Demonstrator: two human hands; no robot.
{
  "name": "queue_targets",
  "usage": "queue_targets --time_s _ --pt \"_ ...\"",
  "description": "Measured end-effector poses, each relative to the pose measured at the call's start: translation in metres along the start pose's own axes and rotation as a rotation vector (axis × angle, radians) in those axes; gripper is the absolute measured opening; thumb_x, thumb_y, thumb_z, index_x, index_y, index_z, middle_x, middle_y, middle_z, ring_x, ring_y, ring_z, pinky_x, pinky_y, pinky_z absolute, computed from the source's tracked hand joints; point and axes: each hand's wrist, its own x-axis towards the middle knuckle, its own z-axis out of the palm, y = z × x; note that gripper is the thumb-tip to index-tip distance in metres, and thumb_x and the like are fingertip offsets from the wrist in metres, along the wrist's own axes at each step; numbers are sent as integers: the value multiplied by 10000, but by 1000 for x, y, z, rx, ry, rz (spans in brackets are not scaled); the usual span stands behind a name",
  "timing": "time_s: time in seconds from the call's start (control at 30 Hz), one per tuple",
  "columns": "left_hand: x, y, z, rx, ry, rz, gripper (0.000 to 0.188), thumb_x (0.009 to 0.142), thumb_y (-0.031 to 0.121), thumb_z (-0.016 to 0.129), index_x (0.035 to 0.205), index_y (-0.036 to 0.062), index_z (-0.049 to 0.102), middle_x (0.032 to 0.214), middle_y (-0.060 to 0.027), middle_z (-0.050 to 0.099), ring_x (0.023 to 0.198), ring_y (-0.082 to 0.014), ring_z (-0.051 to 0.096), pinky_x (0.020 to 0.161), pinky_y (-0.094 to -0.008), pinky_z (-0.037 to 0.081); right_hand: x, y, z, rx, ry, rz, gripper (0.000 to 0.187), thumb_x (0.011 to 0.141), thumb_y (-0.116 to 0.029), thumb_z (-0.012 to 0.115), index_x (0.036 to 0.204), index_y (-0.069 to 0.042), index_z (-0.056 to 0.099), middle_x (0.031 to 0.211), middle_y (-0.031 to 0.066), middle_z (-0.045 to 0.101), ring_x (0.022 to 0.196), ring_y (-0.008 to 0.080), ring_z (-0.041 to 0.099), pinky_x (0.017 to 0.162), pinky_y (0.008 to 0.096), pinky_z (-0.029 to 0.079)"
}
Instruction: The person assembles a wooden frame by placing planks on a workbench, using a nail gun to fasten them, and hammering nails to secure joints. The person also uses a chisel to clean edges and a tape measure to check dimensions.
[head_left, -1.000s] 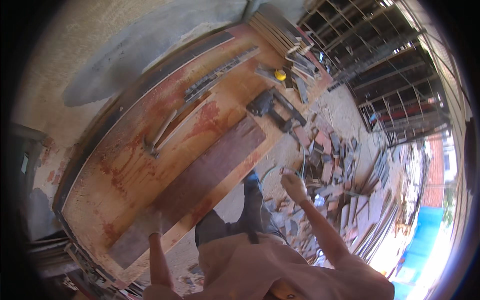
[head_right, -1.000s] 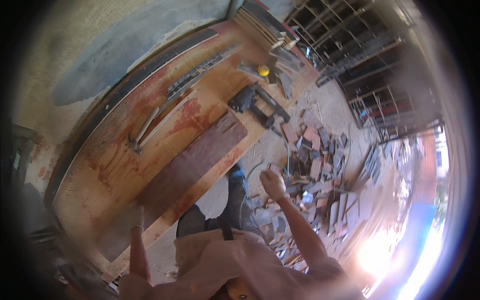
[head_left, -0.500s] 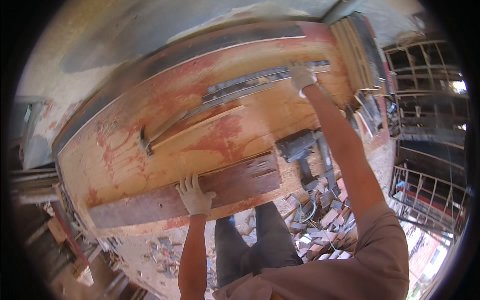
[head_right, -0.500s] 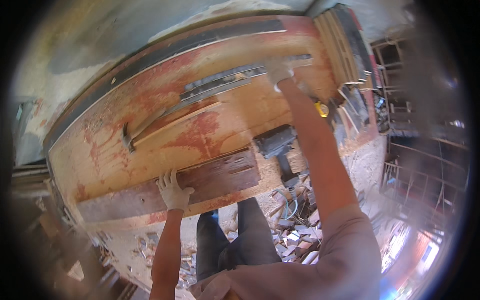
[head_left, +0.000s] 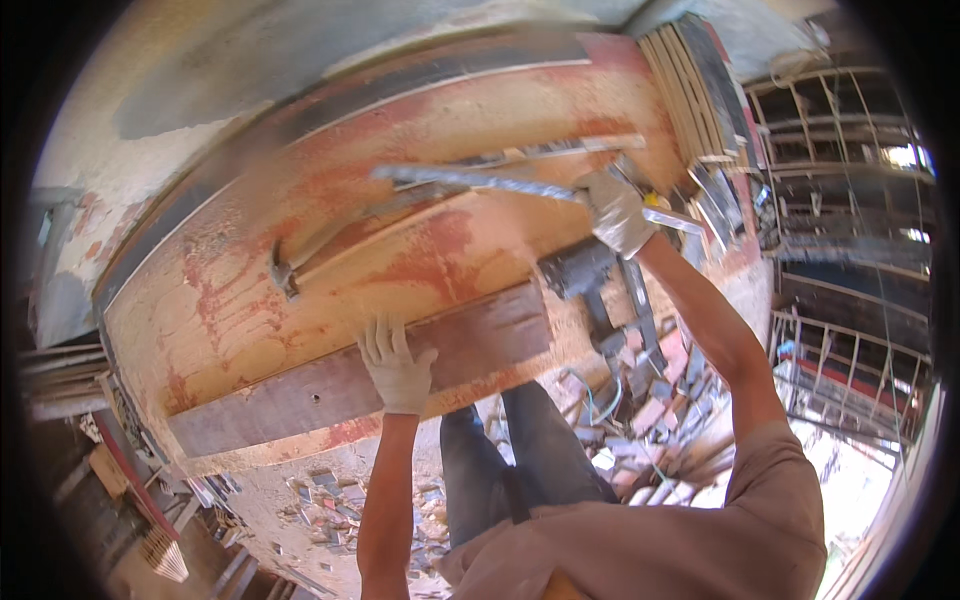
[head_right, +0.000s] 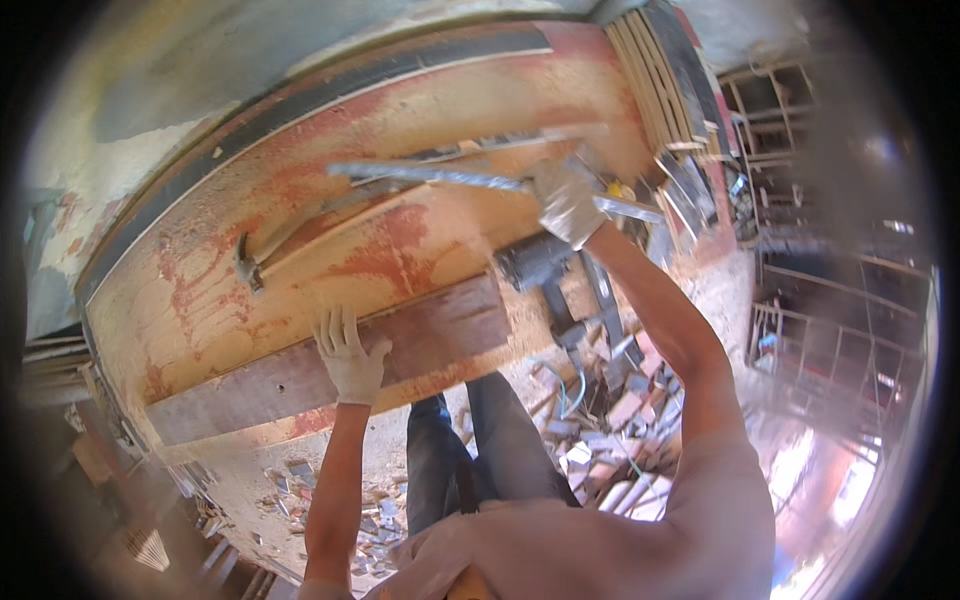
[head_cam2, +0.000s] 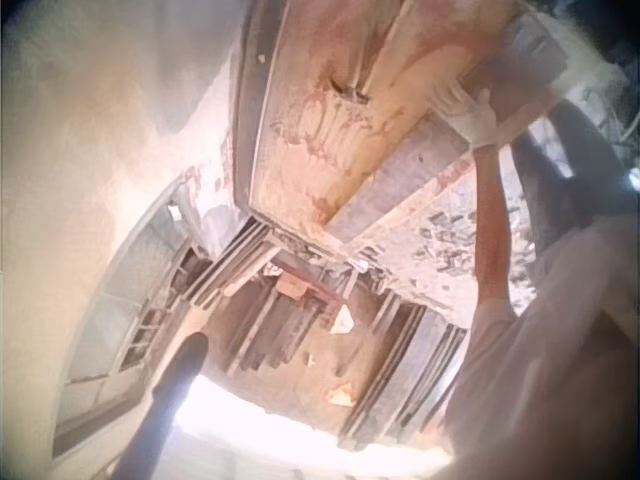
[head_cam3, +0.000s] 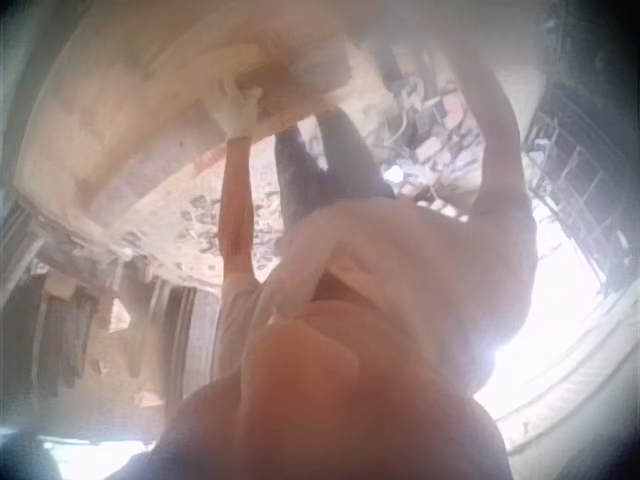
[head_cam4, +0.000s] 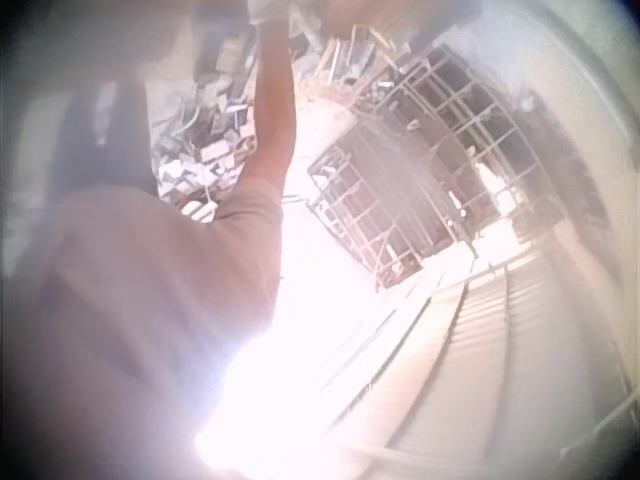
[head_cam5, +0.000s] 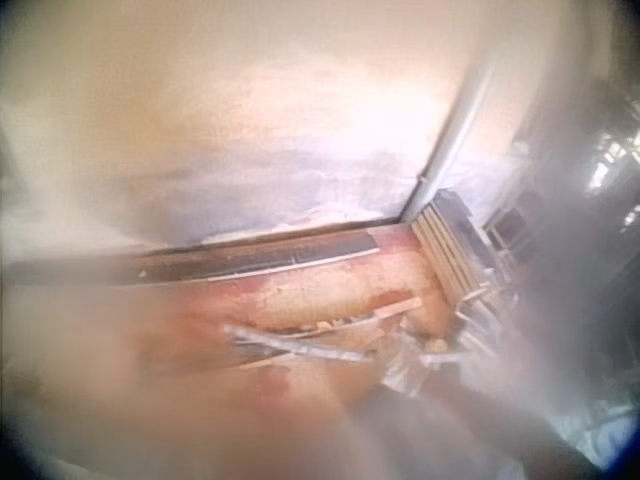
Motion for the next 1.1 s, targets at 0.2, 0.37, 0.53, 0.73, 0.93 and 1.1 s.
queue_targets --time_s 0.2,0.37,0.53,0.73,0.93,1.1 --pt "60 50 -70 34 125 413 683 851 387 756 1419 77 539 1391 -157 582 1301 -393 530 1115 -607 385 -57 -155 -2 334 -105 -137 204 861 -204 755 989 -76 661 953 99 689 887 341 658 761 442 531" --pt "24 -49 -52 200 -361 242 545 885 386 716 1373 166 614 1169 -114 630 1094 -346 595 959 -556 457 -79 -216 59 314 -29 -197 388 841 -267 778 1164 -125 617 1084 47 676 1008 287 631 881 426 496" --pt "-21 -115 -40 323 -53 156 538 911 385 686 1405 185 609 1124 -87 615 1103 -335 583 989 -550 441 -127 -185 99 47 -285 57 482 866 -255 727 1314 -132 598 1248 81 609 1235 316 512 1106 506 358" --pt "-30 -141 -12 242 -4 168 530 894 325 716 1387 161 612 1234 -90 635 1167 -347 571 1038 -524 430 -121 -184 115 14 -108 28 549 829 -330 770 1317 -147 597 1206 92 624 1215 319 535 1097 503 369" --pt "-20 -157 -25 159 -149 52 460 868 251 726 1305 127 659 1236 -100 649 1164 -341 577 1013 -488 448 -93 -191 102 -16 -369 5 481 865 -342 733 1298 -176 606 1182 96 654 1212 305 550 1063 475 388" --pt "-17 -150 -33 228 -179 77 437 859 225 722 1280 119 666 1197 -121 650 1149 -357 580 994 -489 457 -87 -192 96 5 -415 1 414 896 -338 686 1269 -169 619 1139 88 666 1145 302 570 1015 495 415"
